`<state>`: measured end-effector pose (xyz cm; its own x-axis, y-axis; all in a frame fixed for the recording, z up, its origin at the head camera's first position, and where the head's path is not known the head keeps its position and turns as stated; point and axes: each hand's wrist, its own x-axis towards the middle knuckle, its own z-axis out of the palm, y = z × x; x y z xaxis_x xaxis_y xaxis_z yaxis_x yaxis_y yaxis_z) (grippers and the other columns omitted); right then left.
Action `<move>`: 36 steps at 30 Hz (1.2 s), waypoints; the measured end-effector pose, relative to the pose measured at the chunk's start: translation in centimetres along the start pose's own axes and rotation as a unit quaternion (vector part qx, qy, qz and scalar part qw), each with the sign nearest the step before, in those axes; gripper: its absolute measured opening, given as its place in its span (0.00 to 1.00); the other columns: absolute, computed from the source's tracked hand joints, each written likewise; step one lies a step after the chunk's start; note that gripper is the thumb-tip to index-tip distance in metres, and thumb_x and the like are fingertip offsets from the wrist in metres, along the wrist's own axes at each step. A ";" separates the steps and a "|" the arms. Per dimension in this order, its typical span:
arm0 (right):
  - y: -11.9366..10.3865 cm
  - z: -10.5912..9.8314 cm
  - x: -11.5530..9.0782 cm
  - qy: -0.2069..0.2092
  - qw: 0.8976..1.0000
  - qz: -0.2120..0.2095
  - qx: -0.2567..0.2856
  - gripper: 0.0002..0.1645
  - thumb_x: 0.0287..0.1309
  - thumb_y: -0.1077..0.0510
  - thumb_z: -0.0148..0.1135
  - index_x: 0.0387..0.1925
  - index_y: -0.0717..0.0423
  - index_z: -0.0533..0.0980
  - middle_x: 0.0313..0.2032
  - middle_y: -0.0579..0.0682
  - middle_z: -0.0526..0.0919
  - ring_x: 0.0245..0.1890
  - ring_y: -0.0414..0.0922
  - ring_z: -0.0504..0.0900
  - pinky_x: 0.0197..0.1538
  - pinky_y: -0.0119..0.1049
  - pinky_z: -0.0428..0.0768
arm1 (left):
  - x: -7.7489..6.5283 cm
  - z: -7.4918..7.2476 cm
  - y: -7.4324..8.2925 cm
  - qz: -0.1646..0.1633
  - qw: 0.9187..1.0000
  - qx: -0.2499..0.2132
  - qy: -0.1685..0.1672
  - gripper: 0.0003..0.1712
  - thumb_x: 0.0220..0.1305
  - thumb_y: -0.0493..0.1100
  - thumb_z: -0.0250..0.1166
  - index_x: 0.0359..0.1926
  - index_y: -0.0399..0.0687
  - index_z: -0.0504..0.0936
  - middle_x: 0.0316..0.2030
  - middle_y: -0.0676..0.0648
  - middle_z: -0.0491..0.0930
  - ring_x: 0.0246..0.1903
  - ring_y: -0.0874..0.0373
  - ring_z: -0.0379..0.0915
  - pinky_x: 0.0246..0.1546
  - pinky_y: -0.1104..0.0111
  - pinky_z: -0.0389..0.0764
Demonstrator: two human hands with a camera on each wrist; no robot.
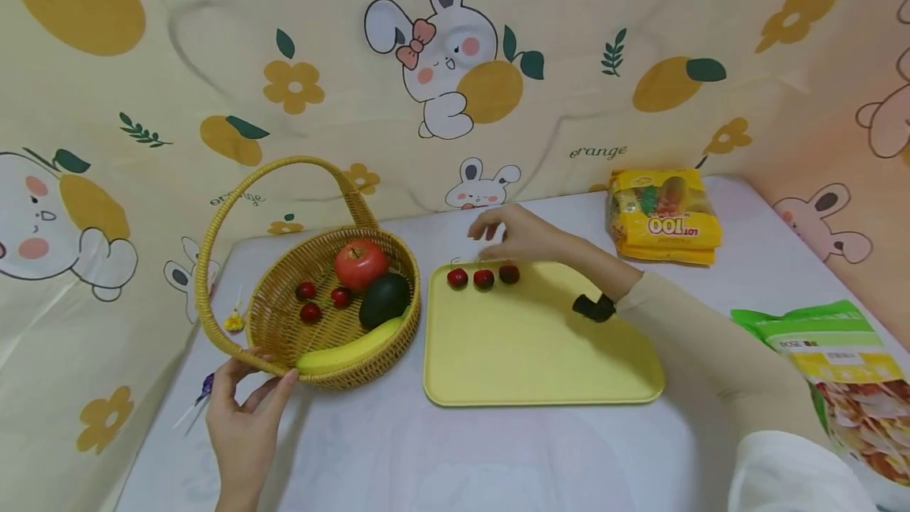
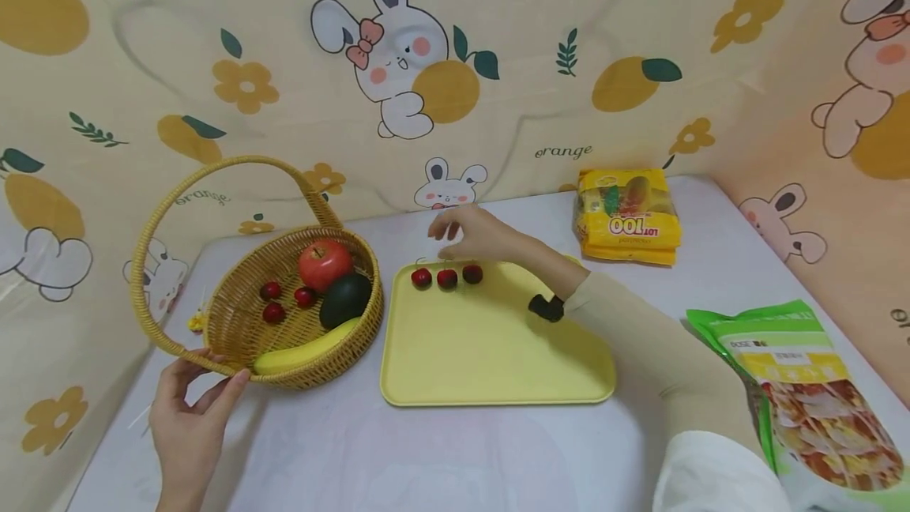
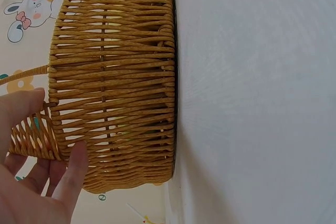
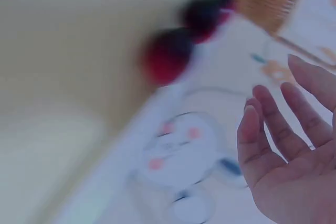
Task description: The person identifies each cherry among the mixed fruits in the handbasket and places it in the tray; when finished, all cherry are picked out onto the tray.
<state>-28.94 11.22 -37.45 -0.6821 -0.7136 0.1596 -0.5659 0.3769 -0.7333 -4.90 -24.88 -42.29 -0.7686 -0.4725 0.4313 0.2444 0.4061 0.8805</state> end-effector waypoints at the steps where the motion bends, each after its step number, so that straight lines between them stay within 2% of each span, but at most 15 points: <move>1: -0.8 0.2 1.0 0.000 1.000 -0.010 0.007 0.16 0.56 0.65 0.72 0.47 0.62 0.82 0.44 0.55 0.85 0.45 0.53 0.80 0.41 0.38 0.85 | 0.0 0.0 0.0 0.000 1.000 0.001 0.000 0.31 0.49 0.17 0.70 0.56 0.25 0.71 0.47 0.41 0.73 0.49 0.55 0.71 0.40 0.78 0.86; 6: -5.4 2.4 7.2 -0.034 0.995 -0.069 0.058 0.20 0.58 0.63 0.71 0.52 0.62 0.80 0.47 0.52 0.84 0.47 0.49 0.81 0.48 0.37 0.86 | -0.1 -0.2 -0.1 0.000 1.000 0.010 -0.001 0.31 0.50 0.18 0.70 0.55 0.26 0.72 0.47 0.40 0.73 0.49 0.55 0.71 0.40 0.78 0.86; 10: -9.4 5.3 12.1 -0.106 0.986 -0.099 0.086 0.22 0.59 0.62 0.70 0.55 0.64 0.78 0.51 0.53 0.83 0.51 0.49 0.81 0.54 0.32 0.83 | -0.1 -0.3 -0.1 0.001 1.000 0.016 0.000 0.30 0.50 0.18 0.70 0.55 0.26 0.72 0.48 0.40 0.73 0.49 0.55 0.71 0.40 0.78 0.86; 13: -11.5 7.6 15.0 -0.165 0.977 -0.104 0.090 0.24 0.60 0.61 0.70 0.57 0.64 0.78 0.52 0.53 0.82 0.53 0.47 0.80 0.55 0.26 0.81 | 0.0 -0.4 -0.1 0.004 1.000 0.022 -0.003 0.30 0.51 0.18 0.70 0.56 0.25 0.71 0.48 0.38 0.73 0.49 0.55 0.71 0.40 0.79 0.86; 16: -12.7 10.0 17.0 -0.211 0.969 -0.096 0.088 0.25 0.61 0.60 0.69 0.58 0.66 0.77 0.54 0.56 0.81 0.53 0.46 0.79 0.54 0.24 0.80 | 0.1 -0.5 0.0 0.005 1.000 0.026 -0.006 0.30 0.51 0.18 0.70 0.56 0.25 0.71 0.48 0.38 0.73 0.49 0.56 0.71 0.40 0.79 0.86; 19: -13.1 12.1 18.2 -0.250 0.963 -0.067 0.079 0.26 0.62 0.58 0.69 0.59 0.66 0.76 0.56 0.58 0.80 0.53 0.44 0.79 0.51 0.23 0.80 | 0.1 -0.5 -0.1 0.006 1.000 0.022 -0.005 0.31 0.50 0.18 0.70 0.56 0.24 0.71 0.48 0.39 0.73 0.49 0.55 0.71 0.40 0.79 0.86; 21: -13.0 13.3 18.5 -0.275 0.958 -0.034 0.078 0.28 0.62 0.56 0.69 0.60 0.65 0.76 0.57 0.56 0.80 0.52 0.41 0.78 0.51 0.23 0.81 | 0.1 -0.5 -0.1 0.003 1.000 0.018 -0.004 0.31 0.50 0.18 0.70 0.56 0.24 0.71 0.47 0.39 0.73 0.49 0.55 0.71 0.41 0.79 0.86; 25: -12.5 15.0 18.8 -0.300 0.947 0.010 0.110 0.29 0.62 0.55 0.69 0.61 0.63 0.76 0.56 0.52 0.81 0.50 0.37 0.79 0.53 0.32 0.84 | 0.0 -0.5 -0.3 -0.001 1.000 0.009 -0.004 0.31 0.50 0.18 0.70 0.56 0.24 0.71 0.47 0.41 0.73 0.50 0.55 0.70 0.41 0.78 0.86; 28: -12.3 15.8 18.9 -0.300 0.946 0.002 0.123 0.29 0.62 0.55 0.69 0.61 0.63 0.76 0.57 0.52 0.81 0.50 0.37 0.79 0.53 0.30 0.84 | 0.0 -0.5 -0.2 0.008 1.000 0.006 -0.007 0.30 0.50 0.17 0.70 0.56 0.23 0.71 0.47 0.40 0.73 0.50 0.54 0.70 0.41 0.78 0.86; 32: -12.3 16.7 18.9 -0.307 0.947 -0.014 0.093 0.31 0.61 0.53 0.70 0.62 0.61 0.75 0.58 0.50 0.80 0.54 0.36 0.77 0.51 0.18 0.76 | 0.2 -0.5 -0.2 0.026 0.999 0.008 -0.016 0.30 0.50 0.17 0.69 0.55 0.22 0.70 0.47 0.37 0.73 0.50 0.55 0.70 0.43 0.77 0.86; 36: -12.0 17.5 19.0 -0.321 0.944 -0.007 0.074 0.29 0.61 0.53 0.70 0.62 0.59 0.76 0.57 0.47 0.80 0.53 0.35 0.77 0.51 0.17 0.76 | 0.2 -0.4 -0.3 0.029 0.999 0.013 -0.022 0.30 0.51 0.17 0.69 0.55 0.21 0.70 0.48 0.36 0.73 0.50 0.55 0.71 0.43 0.76 0.86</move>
<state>-27.02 -17.21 -37.22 -0.2272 -0.9468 -0.2278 -0.4695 0.3114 -0.8262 -4.91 -25.43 -42.36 -0.7786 -0.4139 0.4717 0.2737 0.4524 0.8488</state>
